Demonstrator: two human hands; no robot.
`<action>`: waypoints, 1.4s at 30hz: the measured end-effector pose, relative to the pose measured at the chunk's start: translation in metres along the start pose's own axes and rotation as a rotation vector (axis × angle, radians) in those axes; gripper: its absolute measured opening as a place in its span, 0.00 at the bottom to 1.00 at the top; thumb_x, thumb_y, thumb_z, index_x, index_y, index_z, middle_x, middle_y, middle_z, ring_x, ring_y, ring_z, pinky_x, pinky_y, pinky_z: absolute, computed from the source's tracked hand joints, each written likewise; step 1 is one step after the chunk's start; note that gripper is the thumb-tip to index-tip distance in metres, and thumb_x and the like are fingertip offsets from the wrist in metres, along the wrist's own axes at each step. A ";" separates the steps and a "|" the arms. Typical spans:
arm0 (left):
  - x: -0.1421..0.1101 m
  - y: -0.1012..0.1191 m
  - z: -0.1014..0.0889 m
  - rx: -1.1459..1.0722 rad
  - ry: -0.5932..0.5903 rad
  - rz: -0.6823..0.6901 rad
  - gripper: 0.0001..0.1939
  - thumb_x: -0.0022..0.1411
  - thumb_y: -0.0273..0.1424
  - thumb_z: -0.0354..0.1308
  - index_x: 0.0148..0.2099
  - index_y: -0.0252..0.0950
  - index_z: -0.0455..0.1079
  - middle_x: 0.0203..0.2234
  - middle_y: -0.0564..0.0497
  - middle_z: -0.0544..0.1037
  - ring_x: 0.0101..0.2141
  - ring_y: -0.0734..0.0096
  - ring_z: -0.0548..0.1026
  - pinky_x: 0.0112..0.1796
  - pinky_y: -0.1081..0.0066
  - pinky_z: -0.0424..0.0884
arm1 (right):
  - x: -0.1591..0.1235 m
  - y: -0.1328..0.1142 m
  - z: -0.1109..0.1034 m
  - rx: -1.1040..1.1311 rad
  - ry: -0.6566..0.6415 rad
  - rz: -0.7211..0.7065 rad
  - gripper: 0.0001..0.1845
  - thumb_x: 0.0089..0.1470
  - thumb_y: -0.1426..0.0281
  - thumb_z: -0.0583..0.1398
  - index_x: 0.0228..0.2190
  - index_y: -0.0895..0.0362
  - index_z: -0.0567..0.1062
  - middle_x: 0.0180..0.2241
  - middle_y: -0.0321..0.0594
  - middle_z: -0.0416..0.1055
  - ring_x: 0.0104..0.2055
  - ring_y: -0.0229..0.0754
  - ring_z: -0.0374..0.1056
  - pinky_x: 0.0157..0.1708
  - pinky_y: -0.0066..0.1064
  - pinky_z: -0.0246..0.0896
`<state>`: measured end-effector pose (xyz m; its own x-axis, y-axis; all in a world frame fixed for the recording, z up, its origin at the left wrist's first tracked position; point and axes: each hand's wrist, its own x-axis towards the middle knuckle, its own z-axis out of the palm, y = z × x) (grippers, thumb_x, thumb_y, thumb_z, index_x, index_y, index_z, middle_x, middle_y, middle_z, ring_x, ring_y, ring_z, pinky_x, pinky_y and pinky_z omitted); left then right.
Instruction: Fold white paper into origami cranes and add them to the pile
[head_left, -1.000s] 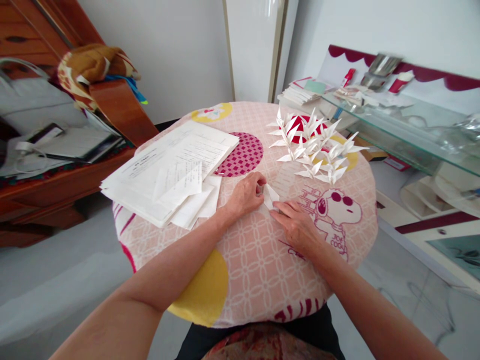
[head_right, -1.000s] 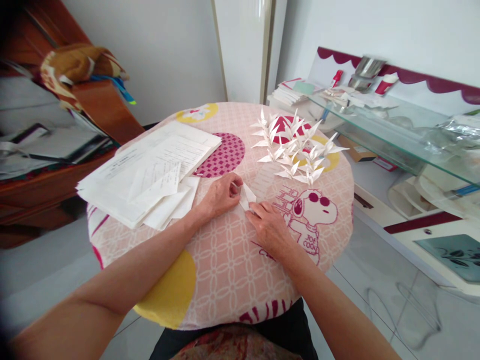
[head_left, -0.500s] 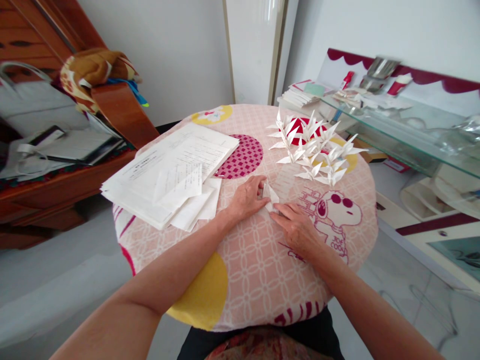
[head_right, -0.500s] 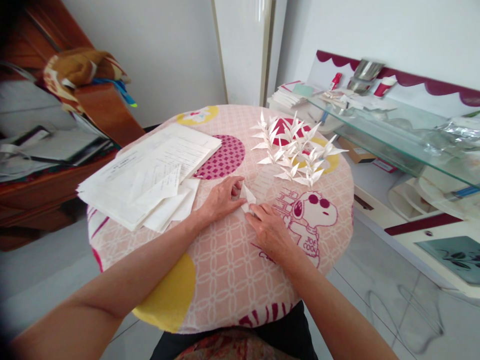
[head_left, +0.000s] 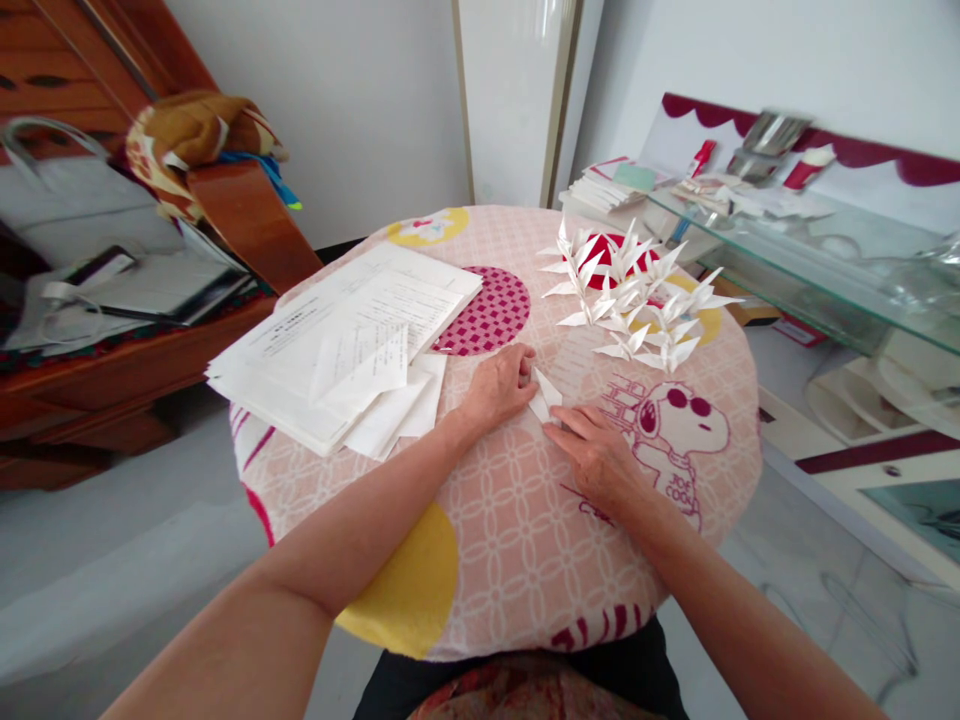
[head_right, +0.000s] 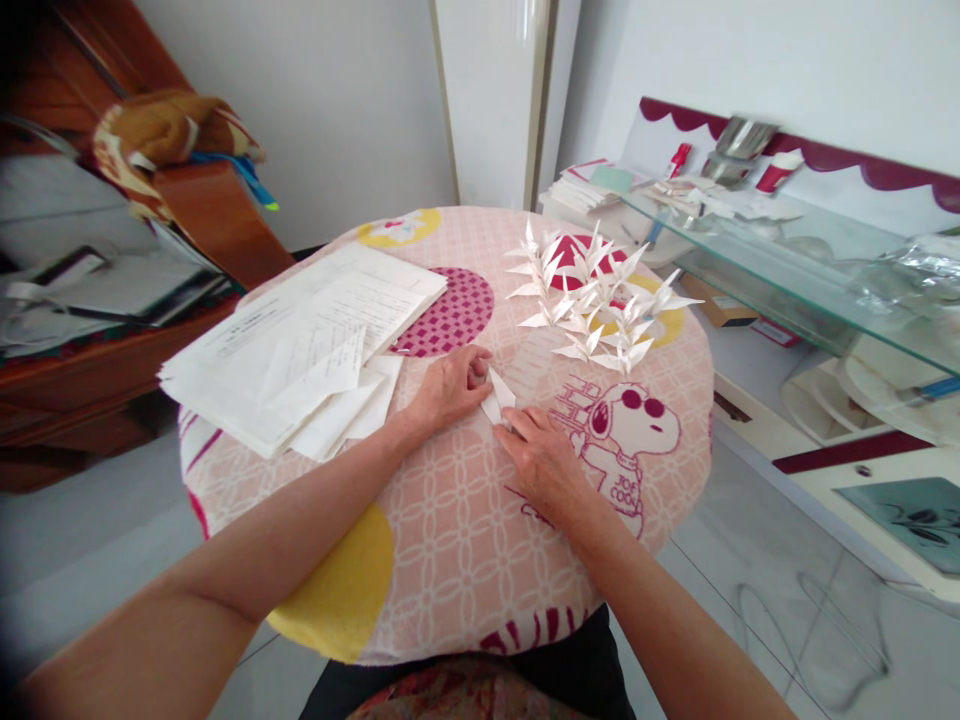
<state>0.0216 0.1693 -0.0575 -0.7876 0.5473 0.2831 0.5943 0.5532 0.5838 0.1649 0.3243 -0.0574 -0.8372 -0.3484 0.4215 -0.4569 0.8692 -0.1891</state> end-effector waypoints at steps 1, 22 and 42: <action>0.001 0.000 0.000 0.013 0.000 -0.010 0.19 0.56 0.24 0.58 0.51 0.32 0.68 0.33 0.51 0.78 0.30 0.72 0.74 0.36 0.71 0.70 | 0.000 0.000 0.000 -0.002 -0.002 -0.001 0.20 0.60 0.82 0.49 0.43 0.61 0.79 0.49 0.51 0.73 0.48 0.50 0.64 0.50 0.42 0.65; 0.014 0.004 -0.004 0.072 -0.020 -0.128 0.11 0.56 0.25 0.57 0.41 0.35 0.76 0.29 0.50 0.81 0.31 0.68 0.77 0.35 0.71 0.69 | -0.002 0.002 0.004 -0.004 0.003 0.007 0.20 0.62 0.81 0.49 0.44 0.61 0.79 0.50 0.51 0.73 0.48 0.50 0.64 0.50 0.42 0.66; 0.012 -0.009 -0.026 -0.338 -0.163 -0.102 0.22 0.53 0.29 0.63 0.52 0.33 0.74 0.39 0.49 0.80 0.28 0.76 0.73 0.33 0.74 0.70 | -0.001 0.002 0.004 0.024 0.016 0.018 0.22 0.60 0.82 0.49 0.44 0.59 0.79 0.49 0.51 0.73 0.48 0.49 0.64 0.50 0.43 0.65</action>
<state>0.0026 0.1546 -0.0396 -0.7872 0.6082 0.1019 0.4060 0.3867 0.8280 0.1638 0.3247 -0.0621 -0.8405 -0.3274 0.4317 -0.4494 0.8663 -0.2181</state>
